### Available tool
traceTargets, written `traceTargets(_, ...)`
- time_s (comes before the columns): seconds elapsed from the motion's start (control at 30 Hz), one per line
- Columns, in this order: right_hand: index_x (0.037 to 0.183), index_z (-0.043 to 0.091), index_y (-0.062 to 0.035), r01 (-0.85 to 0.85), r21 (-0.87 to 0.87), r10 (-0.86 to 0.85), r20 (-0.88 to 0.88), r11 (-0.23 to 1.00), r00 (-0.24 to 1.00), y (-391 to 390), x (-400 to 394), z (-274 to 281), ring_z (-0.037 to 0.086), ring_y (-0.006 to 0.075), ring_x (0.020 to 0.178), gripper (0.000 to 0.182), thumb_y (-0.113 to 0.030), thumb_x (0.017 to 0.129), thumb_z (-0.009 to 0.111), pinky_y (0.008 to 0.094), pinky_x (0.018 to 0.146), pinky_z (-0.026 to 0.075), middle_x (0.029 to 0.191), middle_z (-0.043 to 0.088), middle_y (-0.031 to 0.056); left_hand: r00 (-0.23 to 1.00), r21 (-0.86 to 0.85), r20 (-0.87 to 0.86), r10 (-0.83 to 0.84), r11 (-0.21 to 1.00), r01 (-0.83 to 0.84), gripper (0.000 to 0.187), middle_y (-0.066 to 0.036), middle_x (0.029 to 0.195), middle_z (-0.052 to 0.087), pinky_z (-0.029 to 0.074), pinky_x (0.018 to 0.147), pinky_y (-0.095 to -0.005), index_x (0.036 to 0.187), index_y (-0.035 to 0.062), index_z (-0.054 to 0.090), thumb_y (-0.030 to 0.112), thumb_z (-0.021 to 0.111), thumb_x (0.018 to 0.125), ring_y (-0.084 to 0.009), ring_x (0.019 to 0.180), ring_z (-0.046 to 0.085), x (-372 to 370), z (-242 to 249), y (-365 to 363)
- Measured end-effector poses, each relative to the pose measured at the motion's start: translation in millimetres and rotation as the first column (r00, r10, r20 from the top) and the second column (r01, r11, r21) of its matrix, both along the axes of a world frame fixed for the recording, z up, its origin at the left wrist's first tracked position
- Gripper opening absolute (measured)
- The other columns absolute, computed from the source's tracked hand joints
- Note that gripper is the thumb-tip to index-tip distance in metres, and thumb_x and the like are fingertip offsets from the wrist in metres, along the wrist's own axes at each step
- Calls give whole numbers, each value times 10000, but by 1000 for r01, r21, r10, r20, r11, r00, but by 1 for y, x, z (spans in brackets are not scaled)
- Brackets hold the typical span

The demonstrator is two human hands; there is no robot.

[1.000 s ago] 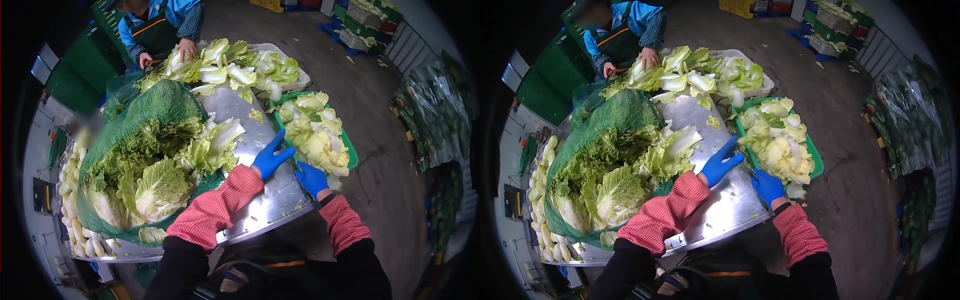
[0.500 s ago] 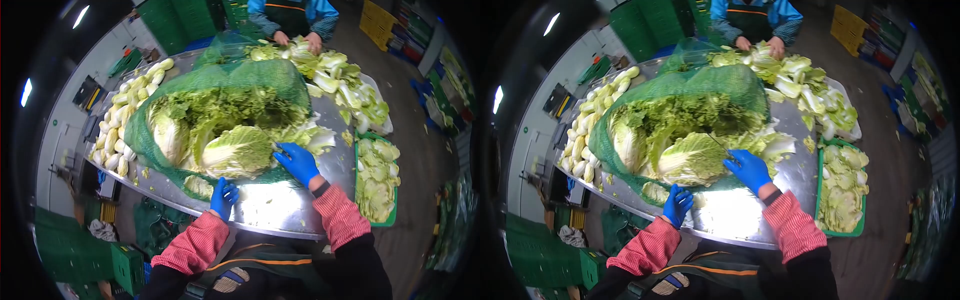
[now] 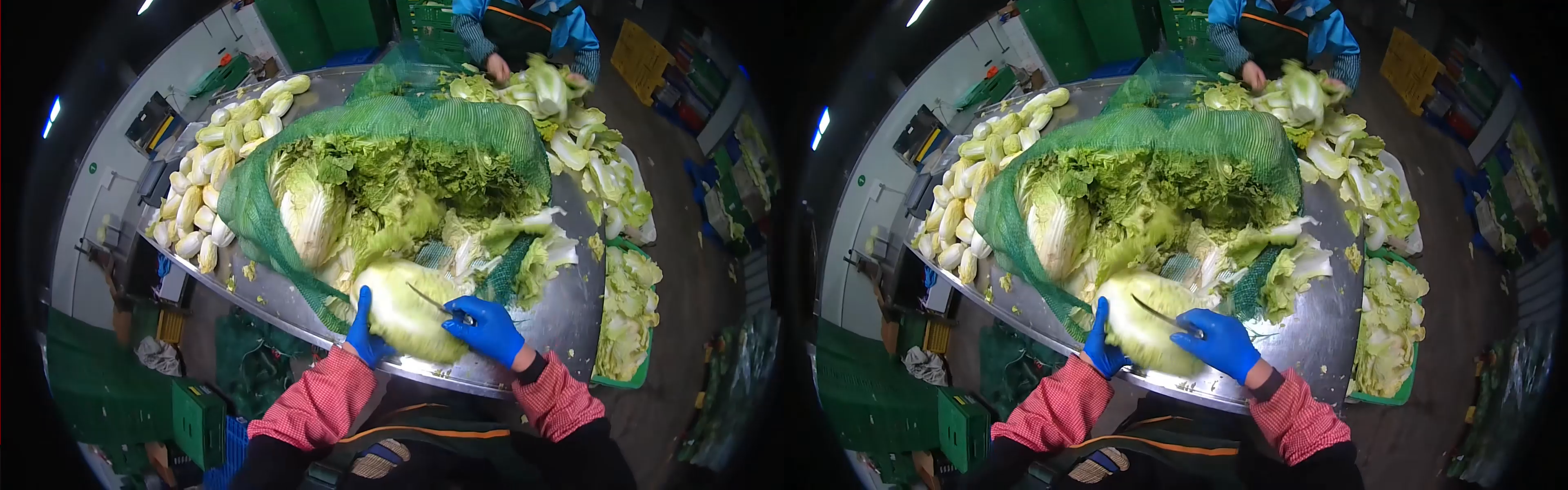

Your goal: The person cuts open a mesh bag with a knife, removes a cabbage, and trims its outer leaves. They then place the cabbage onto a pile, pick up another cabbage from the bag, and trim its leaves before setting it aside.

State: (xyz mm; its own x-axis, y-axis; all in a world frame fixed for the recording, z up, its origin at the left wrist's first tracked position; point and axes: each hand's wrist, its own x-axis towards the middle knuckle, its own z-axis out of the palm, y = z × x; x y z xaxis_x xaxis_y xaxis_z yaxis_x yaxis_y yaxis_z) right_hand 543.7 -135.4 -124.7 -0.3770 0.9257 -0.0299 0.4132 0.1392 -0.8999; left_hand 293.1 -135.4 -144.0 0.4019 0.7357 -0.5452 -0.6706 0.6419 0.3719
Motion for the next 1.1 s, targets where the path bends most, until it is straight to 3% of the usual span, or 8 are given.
traceTargets(0.23, 1244, 559, 8, 185, -215, -195, -27, 959, 980, 11, -18, -67, 649, 238, 903, 616, -448, 849, 682, 347, 821, 510, 1114, 650, 185, 961, -10, -208, 184, 982, -190, 640, -165, 1350, 511, 469, 982, -487, 1418, 77, 376, 341, 639, 897, -332, 1199, 540, -4, -36, -23)
traceTargets(0.47, 1299, 503, 40, 428, -294, -497, -223, 854, 839, -60, 9, -64, 611, 148, 923, 572, -235, 846, 718, 310, 791, 519, 1062, 651, 108, 852, 244, -523, -10, 957, 160, 668, -146, 1209, 593, 520, 900, -404, 1390, 24, 372, 154, 707, 827, -272, 1062, 618, 24, -8, 3)
traceTargets(0.6, 1201, 580, -29, 518, -485, -709, -435, 704, 556, -106, 84, -62, 555, 77, 664, 364, -206, 889, 645, 232, 580, 484, 864, 627, 12, 699, 495, -715, -36, 680, 541, 1065, -184, 1357, 455, 426, 1026, -384, 1467, 9, 219, 240, 873, 660, -266, 1218, 494, 95, 38, 36)
traceTargets(0.67, 1100, 608, -54, 622, -507, -594, -800, 597, -82, -105, 134, -89, 505, 43, 585, 211, -127, 903, 591, 214, 463, 429, 757, 576, -16, 470, 520, -852, 229, 275, 809, 1243, -249, 1398, 402, 334, 1091, -413, 1494, 19, 161, 415, 894, 571, -350, 1300, 408, 131, 25, 56)
traceTargets(0.73, 1074, 590, -63, 778, -512, -810, -586, 364, -6, -113, 178, -33, 464, 43, 550, 168, -98, 918, 538, 208, 427, 411, 724, 516, -33, 254, 276, -917, 308, 31, 961, 1258, -292, 1408, 376, 353, 1071, -439, 1495, 18, 153, 461, 871, 562, -414, 1290, 406, 175, 19, 61)
traceTargets(0.83, 1119, 565, -88, 824, -337, -869, -371, 455, 328, -129, 202, -44, 439, 51, 548, 212, -91, 912, 523, 210, 437, 421, 744, 482, -35, -37, -22, -897, 440, 39, 999, 1254, -325, 1377, 398, 368, 1045, -485, 1486, -5, 165, 528, 834, 568, -469, 1260, 416, 235, 42, 25)
traceTargets(1.03, 1416, 430, -189, 409, -626, -738, -460, 664, 494, -123, 165, -87, 507, 81, 679, 462, -178, 959, 492, 269, 606, 549, 817, 468, -15, 219, 226, -957, 189, 20, 974, 1258, -302, 1384, 415, 361, 1076, -413, 1459, -54, 214, 560, 851, 564, -387, 1278, 446, 197, 7, 68)
traceTargets(1.1, 1369, 458, -130, 497, -618, -727, -185, 609, 661, -118, 159, -64, 569, 137, 674, 411, -234, 971, 479, 305, 605, 539, 797, 547, 62, 229, 233, -970, 78, 51, 971, 1227, -277, 1411, 403, 342, 1091, -385, 1455, -58, 225, 538, 853, 585, -343, 1312, 424, 192, 5, 79)
